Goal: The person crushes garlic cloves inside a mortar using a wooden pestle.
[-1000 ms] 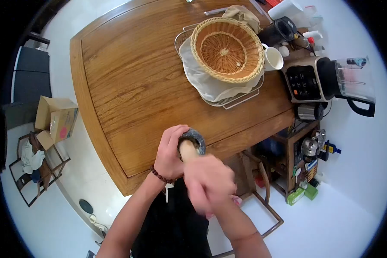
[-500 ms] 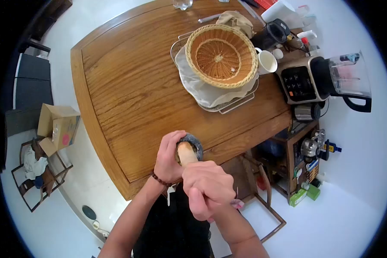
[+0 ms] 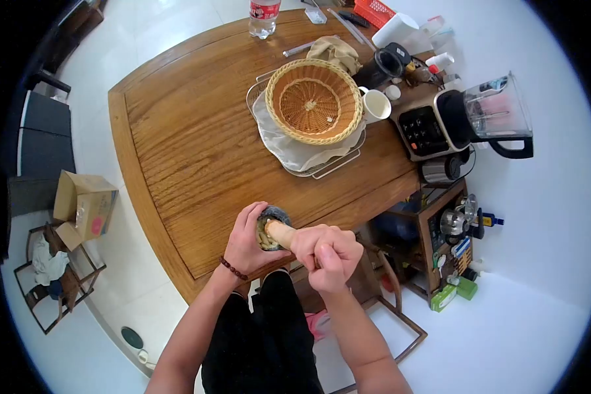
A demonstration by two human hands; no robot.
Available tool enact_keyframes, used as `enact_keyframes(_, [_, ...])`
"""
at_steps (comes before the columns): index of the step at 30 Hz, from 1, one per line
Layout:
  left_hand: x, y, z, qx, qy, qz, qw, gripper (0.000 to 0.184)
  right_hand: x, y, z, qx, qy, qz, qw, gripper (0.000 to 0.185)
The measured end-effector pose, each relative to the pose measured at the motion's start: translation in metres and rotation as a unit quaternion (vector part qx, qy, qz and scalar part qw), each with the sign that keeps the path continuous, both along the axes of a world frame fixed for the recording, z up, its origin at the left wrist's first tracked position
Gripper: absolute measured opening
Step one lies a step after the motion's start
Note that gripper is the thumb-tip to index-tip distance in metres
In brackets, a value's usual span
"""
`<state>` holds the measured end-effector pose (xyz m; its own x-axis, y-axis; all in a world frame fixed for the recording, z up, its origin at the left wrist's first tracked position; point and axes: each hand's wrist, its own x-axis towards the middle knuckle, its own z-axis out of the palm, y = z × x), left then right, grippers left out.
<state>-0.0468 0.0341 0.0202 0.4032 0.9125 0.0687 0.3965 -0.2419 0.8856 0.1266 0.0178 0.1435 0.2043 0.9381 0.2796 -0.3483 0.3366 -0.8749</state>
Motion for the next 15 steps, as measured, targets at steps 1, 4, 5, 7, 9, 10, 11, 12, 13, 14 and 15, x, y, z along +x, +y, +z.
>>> enact_keyframes(1, [0.0,0.0,0.0,-0.004,0.006,-0.002,1.0,0.111,0.001,0.001,0.0,-0.008,-0.005,0.002,1.0,0.03])
enact_keyframes(4, [-0.001,-0.001,-0.001,-0.01,0.004,0.0,1.0,0.115,-0.001,0.009,0.001,-0.01,-0.014,0.029,0.999,0.032])
enact_keyframes(5, [-0.002,-0.001,-0.002,-0.007,0.003,0.007,1.0,0.115,-0.003,0.01,0.005,-0.01,-0.039,0.025,0.999,0.039])
enact_keyframes(7, [-0.004,-0.001,-0.001,-0.041,-0.013,-0.005,0.999,0.121,-0.006,0.017,0.011,-0.009,-0.043,0.053,0.998,0.039])
enact_keyframes(9, [-0.009,-0.001,0.002,-0.043,-0.028,-0.01,0.999,0.123,-0.009,0.021,0.011,-0.027,-0.046,0.088,0.995,0.039])
enact_keyframes(10, [-0.012,0.0,0.003,-0.044,-0.041,-0.022,0.998,0.126,-0.01,0.021,0.006,-0.027,-0.045,0.097,0.994,0.039])
enact_keyframes(11, [-0.015,-0.001,0.005,-0.049,-0.041,-0.028,0.998,0.125,-0.01,0.021,-0.003,-0.034,-0.057,0.125,0.99,0.038])
enact_keyframes(12, [-0.017,-0.001,0.002,-0.049,-0.04,-0.015,0.998,0.125,-0.008,0.025,-0.013,-0.039,-0.069,0.154,0.985,0.038])
enact_keyframes(13, [-0.019,-0.002,-0.003,-0.038,-0.041,-0.024,0.998,0.124,-0.002,0.031,-0.02,-0.034,-0.099,0.18,0.978,0.036])
enact_keyframes(14, [-0.018,-0.004,-0.007,-0.028,-0.042,-0.032,0.998,0.124,0.004,0.035,-0.026,-0.036,-0.098,0.195,0.975,0.036])
enact_keyframes(15, [-0.017,-0.004,-0.004,-0.031,-0.044,-0.022,0.998,0.12,0.008,0.038,-0.032,-0.062,-0.085,0.207,0.973,0.034])
